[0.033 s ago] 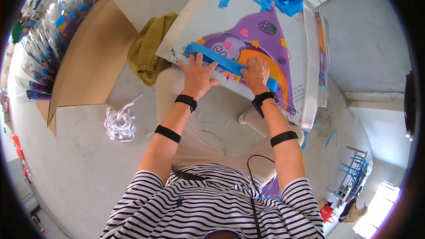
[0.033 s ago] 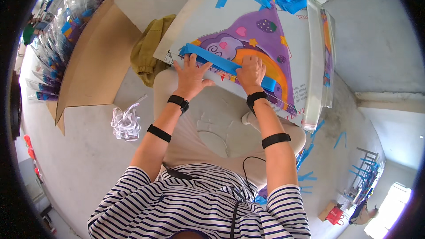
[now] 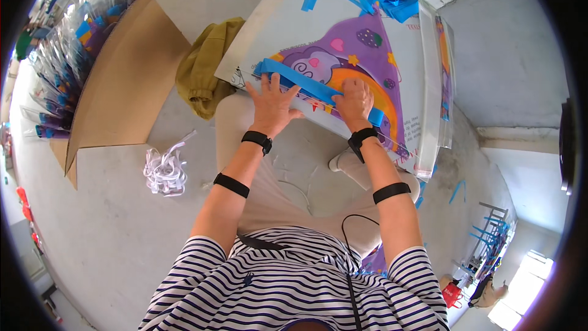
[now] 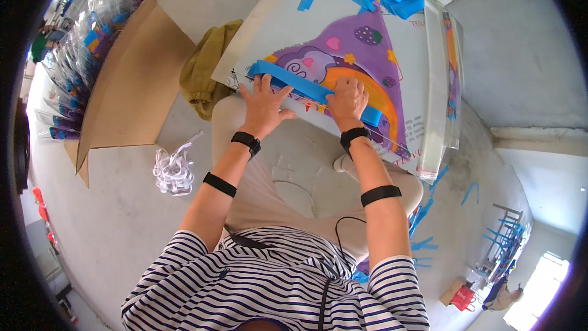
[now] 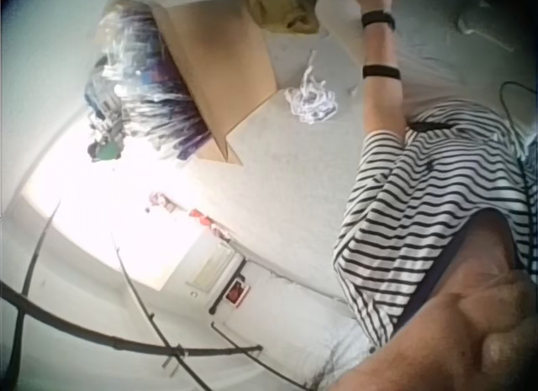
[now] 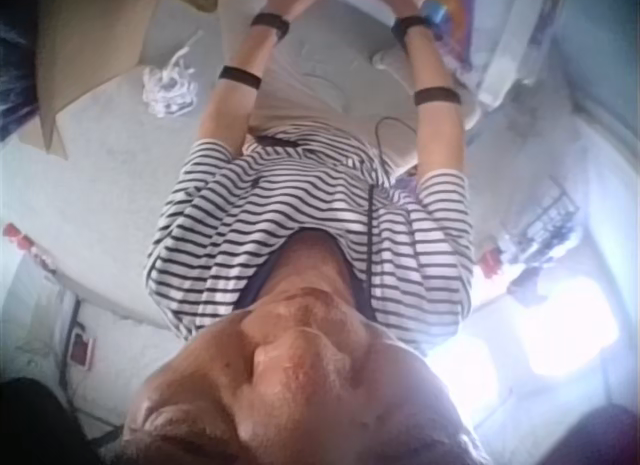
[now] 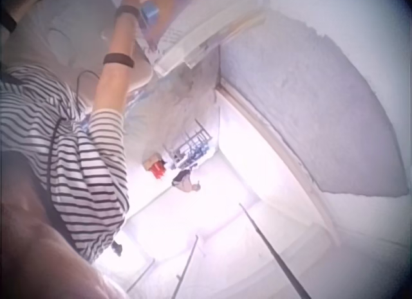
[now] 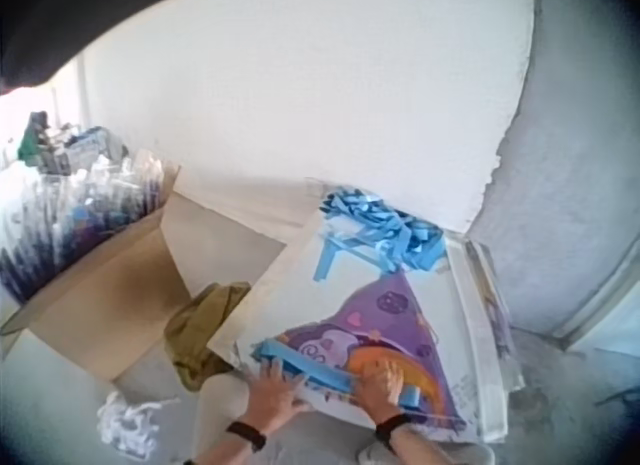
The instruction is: Assembling a colorful triangular kite by folding plastic components and attaching decorative blue ribbons.
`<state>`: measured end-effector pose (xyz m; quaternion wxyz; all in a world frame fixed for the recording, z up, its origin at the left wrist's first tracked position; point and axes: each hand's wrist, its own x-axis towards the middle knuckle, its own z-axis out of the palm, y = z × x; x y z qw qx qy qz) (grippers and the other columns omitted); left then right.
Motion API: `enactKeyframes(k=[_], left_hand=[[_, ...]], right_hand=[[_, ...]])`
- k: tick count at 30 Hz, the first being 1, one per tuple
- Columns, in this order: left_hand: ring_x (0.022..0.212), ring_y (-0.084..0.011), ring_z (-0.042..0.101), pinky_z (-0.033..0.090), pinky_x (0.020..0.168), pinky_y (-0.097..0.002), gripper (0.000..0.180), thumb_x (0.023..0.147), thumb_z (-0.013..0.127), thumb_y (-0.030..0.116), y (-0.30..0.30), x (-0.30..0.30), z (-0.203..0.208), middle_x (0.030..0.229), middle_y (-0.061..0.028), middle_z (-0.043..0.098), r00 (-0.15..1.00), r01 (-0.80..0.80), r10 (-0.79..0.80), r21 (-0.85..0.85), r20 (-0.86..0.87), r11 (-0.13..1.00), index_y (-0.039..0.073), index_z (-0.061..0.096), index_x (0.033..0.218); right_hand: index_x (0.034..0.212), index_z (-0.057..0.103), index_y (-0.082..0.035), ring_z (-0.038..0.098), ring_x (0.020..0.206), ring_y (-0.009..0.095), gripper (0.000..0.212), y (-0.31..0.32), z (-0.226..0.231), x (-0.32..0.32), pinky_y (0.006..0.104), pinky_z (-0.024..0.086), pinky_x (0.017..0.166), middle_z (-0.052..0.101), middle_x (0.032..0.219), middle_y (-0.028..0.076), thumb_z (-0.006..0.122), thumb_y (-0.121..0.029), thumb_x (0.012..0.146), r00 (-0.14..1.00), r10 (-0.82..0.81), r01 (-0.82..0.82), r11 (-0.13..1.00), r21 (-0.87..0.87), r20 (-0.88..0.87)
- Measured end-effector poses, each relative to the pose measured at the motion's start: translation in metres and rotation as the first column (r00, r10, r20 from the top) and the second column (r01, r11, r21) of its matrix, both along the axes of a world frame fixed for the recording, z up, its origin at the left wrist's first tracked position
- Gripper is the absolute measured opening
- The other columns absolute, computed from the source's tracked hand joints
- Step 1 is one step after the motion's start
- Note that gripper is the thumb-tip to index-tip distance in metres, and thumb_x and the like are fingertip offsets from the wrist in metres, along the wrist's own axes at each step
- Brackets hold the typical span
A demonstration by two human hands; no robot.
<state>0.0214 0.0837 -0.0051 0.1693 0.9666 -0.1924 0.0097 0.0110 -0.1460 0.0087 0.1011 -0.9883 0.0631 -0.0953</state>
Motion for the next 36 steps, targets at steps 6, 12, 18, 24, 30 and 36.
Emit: enactKeyframes(k=[6,12,18,24,30,36], left_hand=[[0.146,-0.0505,0.030,0.018,0.107,-0.0852,0.080,0.068,0.089,0.050,0.002,-0.001,0.001,0.151,-0.0196,0.040,1.000,-0.015,0.015,0.015,0.000,1.000,0.040,0.058,0.140],[0.147,-0.0503,0.028,0.017,0.107,-0.0851,0.079,0.068,0.089,0.051,-0.001,-0.001,0.005,0.151,-0.0193,0.039,1.000,-0.002,0.003,0.019,-0.026,1.000,0.040,0.058,0.140],[0.147,-0.0504,0.029,0.015,0.108,-0.0852,0.074,0.067,0.089,0.050,0.000,0.000,0.001,0.150,-0.0181,0.039,1.000,-0.016,0.016,-0.011,-0.027,1.000,0.037,0.063,0.135],[0.146,-0.0506,0.030,0.015,0.108,-0.0853,0.072,0.065,0.091,0.048,0.000,-0.001,-0.001,0.149,-0.0177,0.040,1.000,-0.018,0.018,-0.042,-0.004,0.999,0.035,0.065,0.131],[0.146,-0.0506,0.030,0.017,0.107,-0.0851,0.074,0.065,0.091,0.047,-0.001,-0.001,0.002,0.149,-0.0183,0.040,1.000,-0.017,0.017,-0.046,0.002,0.999,0.036,0.064,0.132],[0.147,-0.0494,0.029,0.017,0.107,-0.0850,0.078,0.065,0.091,0.047,0.001,-0.002,-0.001,0.150,-0.0189,0.040,1.000,-0.020,0.020,-0.032,-0.001,0.999,0.039,0.062,0.137]], right_hand=[[0.102,0.068,-0.009,0.060,0.112,0.037,0.044,0.015,0.013,-0.017,0.0516,0.046,0.091,0.065,0.112,0.014,0.087,-0.036,0.073,0.959,-0.269,0.265,0.963,-0.056,-0.090],[0.102,0.068,-0.008,0.062,0.109,0.037,0.046,0.003,-0.007,-0.017,0.0530,0.044,0.089,0.067,0.109,0.014,0.086,-0.038,0.073,0.936,-0.306,0.311,0.950,0.004,-0.174],[0.104,0.065,-0.010,0.063,0.108,0.033,0.045,0.005,-0.001,-0.015,0.0512,0.042,0.089,0.069,0.105,0.009,0.087,-0.033,0.071,0.943,-0.274,0.300,0.946,0.125,-0.190],[0.105,0.065,-0.014,0.062,0.107,0.032,0.041,0.008,0.002,-0.017,0.0519,0.041,0.088,0.068,0.104,0.007,0.087,-0.023,0.072,0.985,-0.173,0.174,0.978,0.115,-0.018],[0.091,0.068,-0.013,0.061,0.104,0.031,0.029,0.002,0.000,-0.015,0.0521,0.039,0.087,0.065,0.097,0.007,0.086,-0.025,0.072,0.990,-0.126,0.129,0.990,0.052,-0.056],[0.082,0.071,-0.013,0.062,0.103,0.031,0.017,-0.005,-0.004,-0.013,0.0516,0.041,0.084,0.067,0.096,0.007,0.082,-0.019,0.072,0.998,-0.043,0.046,0.996,0.077,-0.043]])
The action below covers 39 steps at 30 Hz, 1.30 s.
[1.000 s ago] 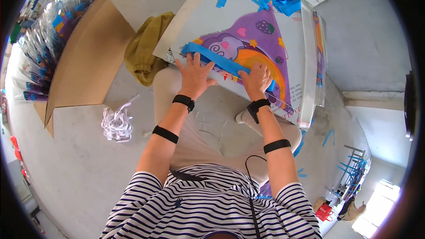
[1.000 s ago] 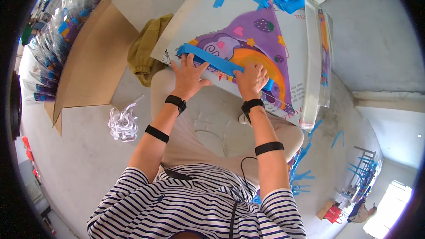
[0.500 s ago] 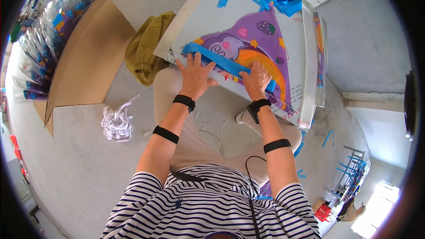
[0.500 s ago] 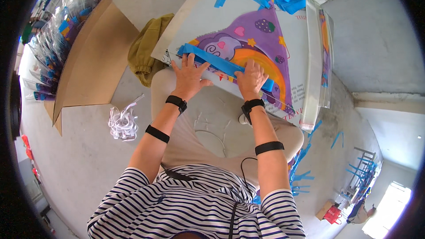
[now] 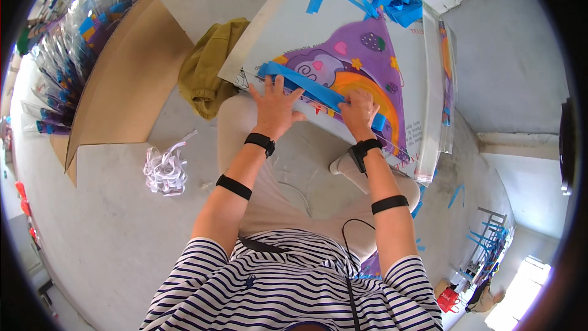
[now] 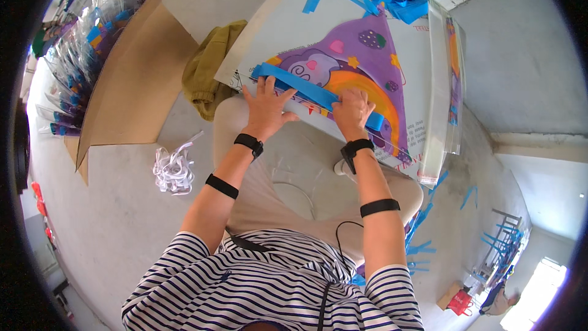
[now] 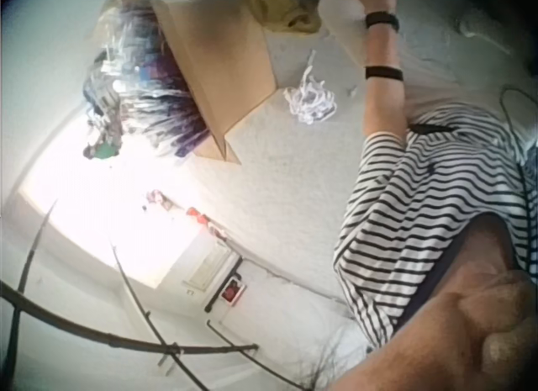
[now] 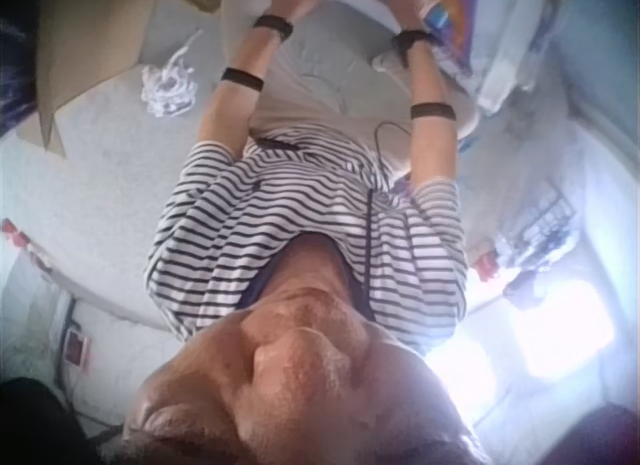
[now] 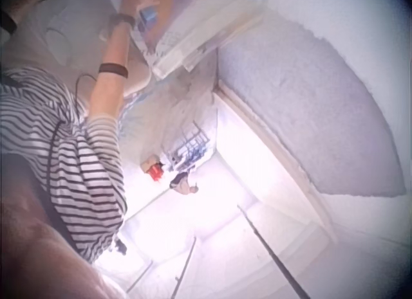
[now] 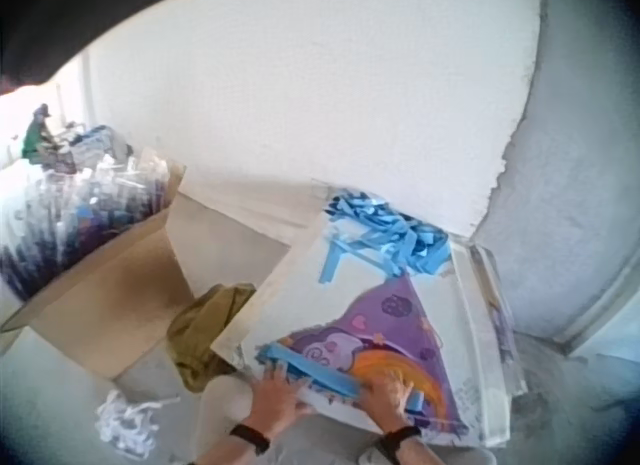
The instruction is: Assembling a colorful triangular kite by folding plastic components and attaching decorative blue ribbons.
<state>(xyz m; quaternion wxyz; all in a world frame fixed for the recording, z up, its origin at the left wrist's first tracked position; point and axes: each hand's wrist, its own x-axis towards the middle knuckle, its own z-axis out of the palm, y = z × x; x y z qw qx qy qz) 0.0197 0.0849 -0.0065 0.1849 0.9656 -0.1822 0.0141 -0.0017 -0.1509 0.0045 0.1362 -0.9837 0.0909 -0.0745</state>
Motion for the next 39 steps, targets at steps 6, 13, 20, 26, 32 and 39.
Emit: enactKeyframes(k=[6,13,20,26,32,39], left_hand=[[0.148,-0.0494,0.028,0.015,0.107,-0.0853,0.079,0.066,0.091,0.047,-0.002,0.000,0.004,0.150,-0.0185,0.039,1.000,0.014,-0.014,-0.009,-0.017,1.000,0.040,0.060,0.139],[0.148,-0.0492,0.027,0.015,0.107,-0.0863,0.078,0.066,0.090,0.049,-0.001,0.000,0.001,0.151,-0.0170,0.037,1.000,0.000,0.000,0.007,-0.014,1.000,0.040,0.061,0.137],[0.147,-0.0489,0.028,0.015,0.107,-0.0862,0.080,0.065,0.092,0.047,-0.001,0.000,0.003,0.152,-0.0167,0.036,1.000,0.006,-0.006,-0.011,-0.017,1.000,0.038,0.062,0.138],[0.147,-0.0487,0.029,0.015,0.108,-0.0858,0.076,0.066,0.091,0.047,-0.002,0.000,0.005,0.152,-0.0172,0.038,1.000,0.008,-0.008,-0.014,-0.022,1.000,0.037,0.064,0.136],[0.148,-0.0479,0.027,0.015,0.107,-0.0861,0.078,0.065,0.091,0.047,-0.003,-0.001,0.004,0.153,-0.0170,0.037,1.000,0.013,-0.014,-0.022,-0.020,1.000,0.038,0.063,0.137],[0.148,-0.0471,0.027,0.015,0.107,-0.0858,0.078,0.067,0.090,0.048,-0.002,0.000,0.005,0.153,-0.0164,0.037,1.000,0.006,-0.006,0.012,-0.017,1.000,0.039,0.062,0.138]], right_hand=[[0.091,0.071,-0.007,0.070,0.086,0.034,0.024,-0.018,-0.009,0.003,0.0460,0.052,0.077,0.072,0.086,0.012,0.081,-0.014,0.071,0.986,-0.110,0.135,0.966,0.219,-0.124],[0.095,0.071,-0.009,0.070,0.094,0.037,0.024,-0.019,-0.005,0.006,0.0473,0.054,0.080,0.073,0.093,0.016,0.071,-0.011,0.071,0.982,-0.097,0.146,0.934,0.327,-0.163],[0.101,0.069,-0.011,0.070,0.097,0.040,0.027,-0.022,0.000,0.008,0.0487,0.054,0.082,0.074,0.096,0.016,0.066,-0.009,0.074,0.977,-0.108,0.160,0.940,0.303,-0.181],[0.100,0.067,-0.014,0.070,0.096,0.042,0.023,-0.022,0.001,0.009,0.0526,0.053,0.079,0.073,0.094,0.018,0.061,-0.006,0.079,0.975,-0.123,0.162,0.965,0.207,-0.186],[0.098,0.067,-0.015,0.066,0.098,0.036,0.020,-0.007,0.003,-0.002,0.0496,0.046,0.082,0.069,0.094,0.012,0.064,-0.006,0.080,0.996,-0.003,-0.004,0.998,-0.068,-0.095],[0.098,0.066,-0.011,0.060,0.095,0.030,0.025,0.000,0.006,-0.007,0.0420,0.047,0.086,0.061,0.092,0.006,0.067,-0.005,0.073,0.869,0.471,-0.390,0.843,-0.371,0.155]])
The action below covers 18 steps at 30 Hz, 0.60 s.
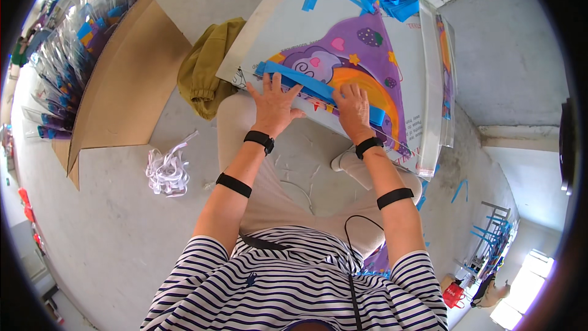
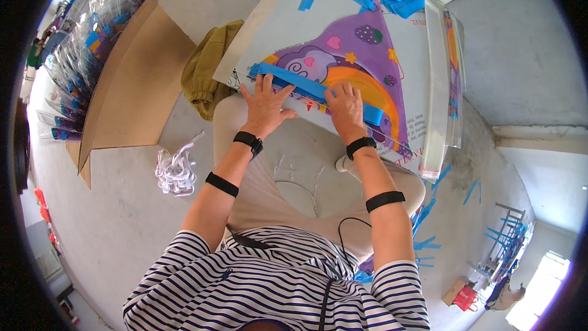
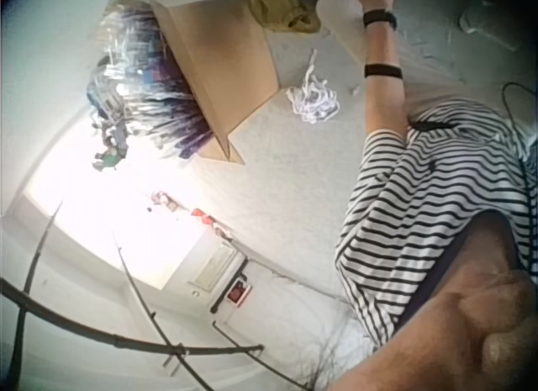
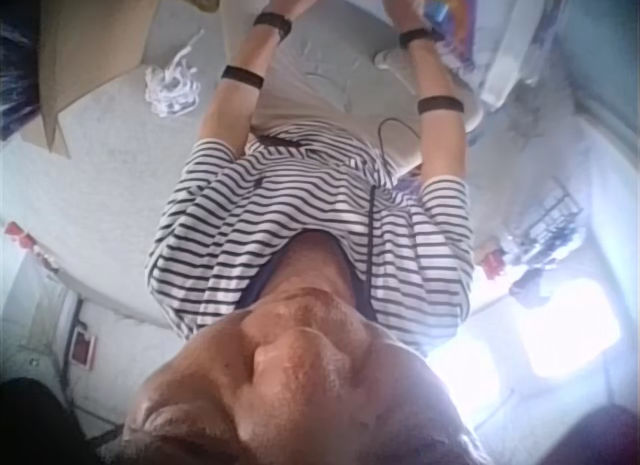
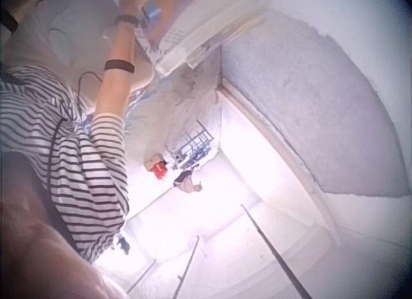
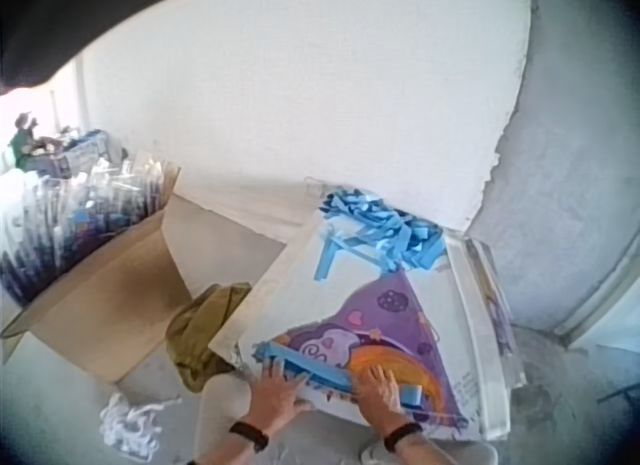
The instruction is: Assembling a colorful triangular kite by folding plastic components and attaching decorative blue ribbons.
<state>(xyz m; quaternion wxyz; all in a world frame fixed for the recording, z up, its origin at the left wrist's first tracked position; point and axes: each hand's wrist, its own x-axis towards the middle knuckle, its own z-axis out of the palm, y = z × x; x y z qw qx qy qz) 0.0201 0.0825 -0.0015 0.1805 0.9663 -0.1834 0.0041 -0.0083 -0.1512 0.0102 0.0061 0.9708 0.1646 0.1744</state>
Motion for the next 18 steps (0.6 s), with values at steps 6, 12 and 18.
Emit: enactKeyframes(k=[6,12,18], left_hand=[[0.148,-0.0464,0.029,0.017,0.107,-0.0849,0.077,0.068,0.089,0.050,0.000,0.000,0.002,0.152,-0.0163,0.038,1.000,-0.001,0.001,0.037,-0.015,0.999,0.039,0.061,0.139],[0.148,-0.0458,0.030,0.017,0.107,-0.0851,0.075,0.069,0.089,0.050,0.002,0.001,0.000,0.151,-0.0166,0.040,1.000,-0.005,0.005,0.044,0.004,0.999,0.039,0.062,0.138],[0.147,-0.0443,0.033,0.014,0.107,-0.0861,0.070,0.070,0.089,0.046,0.005,0.002,-0.001,0.148,-0.0173,0.045,1.000,-0.001,0.001,-0.007,0.028,1.000,0.035,0.065,0.135]], right_hand=[[0.111,0.066,-0.013,0.061,0.087,0.027,0.032,0.006,-0.010,-0.013,0.0412,0.053,0.075,0.059,0.090,0.006,0.071,-0.011,0.080,0.995,-0.026,0.027,1.000,0.005,-0.091],[0.139,0.059,-0.018,0.063,0.101,0.034,0.052,0.022,-0.014,-0.031,0.0423,0.054,0.084,0.064,0.107,0.018,0.074,-0.029,0.089,0.998,-0.033,0.032,0.999,-0.005,-0.058],[0.139,0.059,-0.019,0.060,0.111,0.039,0.052,0.031,-0.013,-0.037,0.0459,0.053,0.089,0.061,0.121,0.025,0.074,-0.032,0.090,0.991,-0.087,0.085,0.996,-0.025,-0.101]])
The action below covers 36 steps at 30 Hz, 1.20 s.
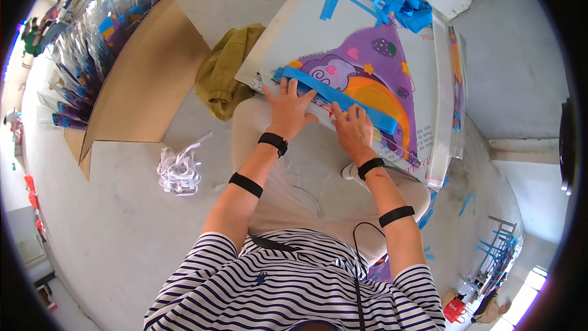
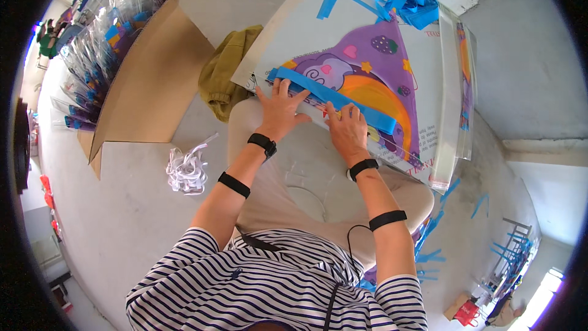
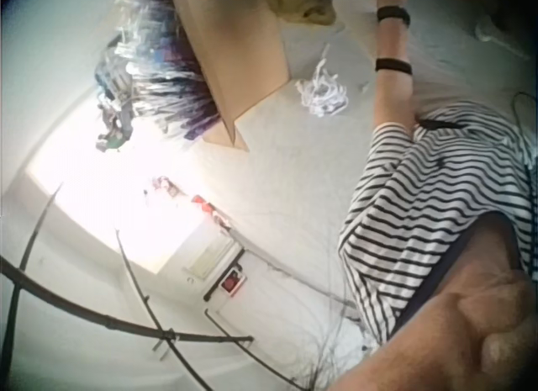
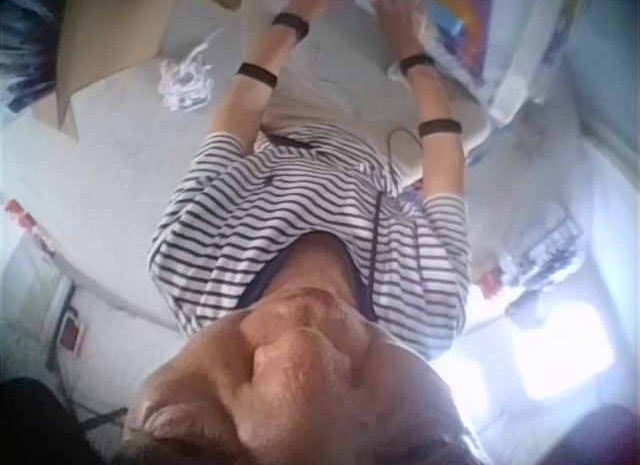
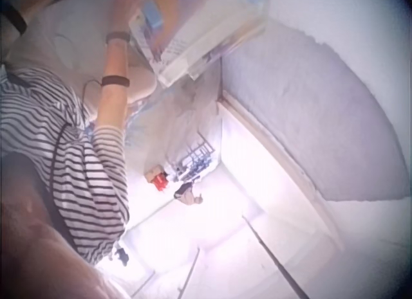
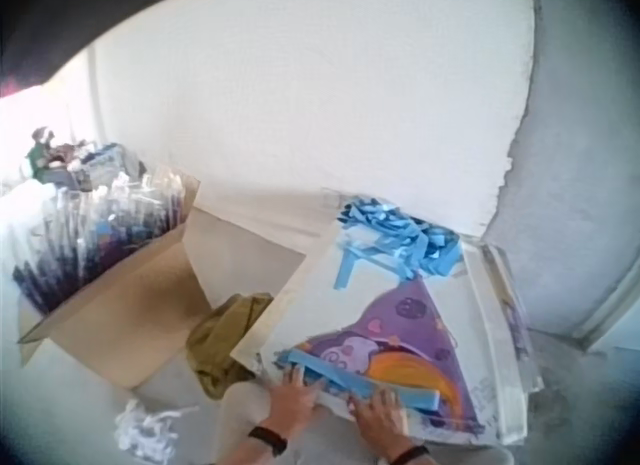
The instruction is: Assembling a colorful triangular kite by folding plastic components and attaching decorative blue ribbons.
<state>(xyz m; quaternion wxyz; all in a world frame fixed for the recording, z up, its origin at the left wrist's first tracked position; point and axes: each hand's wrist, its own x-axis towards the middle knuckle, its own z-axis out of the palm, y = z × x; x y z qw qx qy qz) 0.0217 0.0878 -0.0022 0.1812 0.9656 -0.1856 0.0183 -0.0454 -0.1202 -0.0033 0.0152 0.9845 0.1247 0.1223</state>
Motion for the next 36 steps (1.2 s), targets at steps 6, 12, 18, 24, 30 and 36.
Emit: enactKeyframes(k=[6,12,18,24,30,36], left_hand=[[0.143,-0.0366,0.041,0.013,0.109,-0.0849,0.044,0.079,0.081,0.028,0.015,0.004,-0.005,0.137,-0.0112,0.053,1.000,-0.021,0.017,-0.166,-0.024,0.986,0.020,0.072,0.121],[0.117,-0.0300,0.062,0.039,0.105,-0.0576,0.018,0.083,0.075,0.017,0.028,0.021,-0.006,0.105,-0.0080,0.070,0.985,-0.153,0.173,-0.518,-0.011,0.841,0.011,0.076,0.100],[0.077,-0.0364,0.070,0.054,0.072,-0.0421,0.018,0.084,0.074,0.020,0.049,0.052,-0.009,0.083,-0.0152,0.074,0.890,-0.414,0.421,-0.702,-0.177,0.579,0.002,0.075,0.088],[0.075,-0.0377,0.069,0.052,0.069,-0.0430,0.040,0.081,0.075,0.040,0.045,0.080,0.003,0.079,-0.0170,0.072,0.868,-0.493,0.361,-0.503,-0.341,0.710,0.000,0.073,0.085],[0.071,-0.0352,0.067,0.050,0.063,-0.0451,0.049,0.070,0.081,0.050,0.034,0.091,0.017,0.071,-0.0158,0.070,0.837,-0.480,0.326,-0.302,-0.440,0.824,0.002,0.071,0.074],[0.066,-0.0320,0.068,0.051,0.060,-0.0441,0.043,0.074,0.082,0.044,0.040,0.100,0.005,0.066,-0.0142,0.069,0.872,-0.410,0.266,-0.318,-0.410,0.855,0.002,0.073,0.075]], right_hand=[[0.138,0.059,-0.019,0.060,0.112,0.039,0.051,0.003,0.002,0.001,0.0458,0.053,0.089,0.061,0.119,0.023,0.074,-0.032,0.091,1.000,0.005,-0.005,1.000,-0.002,0.013],[0.140,0.058,-0.022,0.060,0.111,0.038,0.053,-0.002,-0.002,0.001,0.0464,0.054,0.087,0.061,0.119,0.021,0.075,-0.030,0.091,1.000,0.000,0.000,1.000,0.015,0.030],[0.137,0.059,-0.020,0.060,0.111,0.038,0.051,0.000,0.000,0.002,0.0458,0.053,0.088,0.061,0.116,0.022,0.075,-0.031,0.089,1.000,0.007,-0.008,0.999,0.040,0.021],[0.137,0.058,-0.020,0.059,0.111,0.038,0.052,0.000,-0.002,0.002,0.0456,0.053,0.089,0.060,0.118,0.021,0.076,-0.031,0.089,1.000,0.002,-0.003,0.999,0.044,0.014],[0.139,0.059,-0.022,0.059,0.109,0.036,0.055,-0.001,-0.001,0.002,0.0447,0.054,0.087,0.060,0.117,0.019,0.077,-0.030,0.088,0.999,-0.001,0.000,0.999,0.050,0.037],[0.139,0.060,-0.022,0.059,0.108,0.035,0.056,0.003,0.004,0.003,0.0442,0.054,0.085,0.060,0.115,0.018,0.078,-0.030,0.087,0.999,0.006,-0.008,0.998,0.064,0.035]])
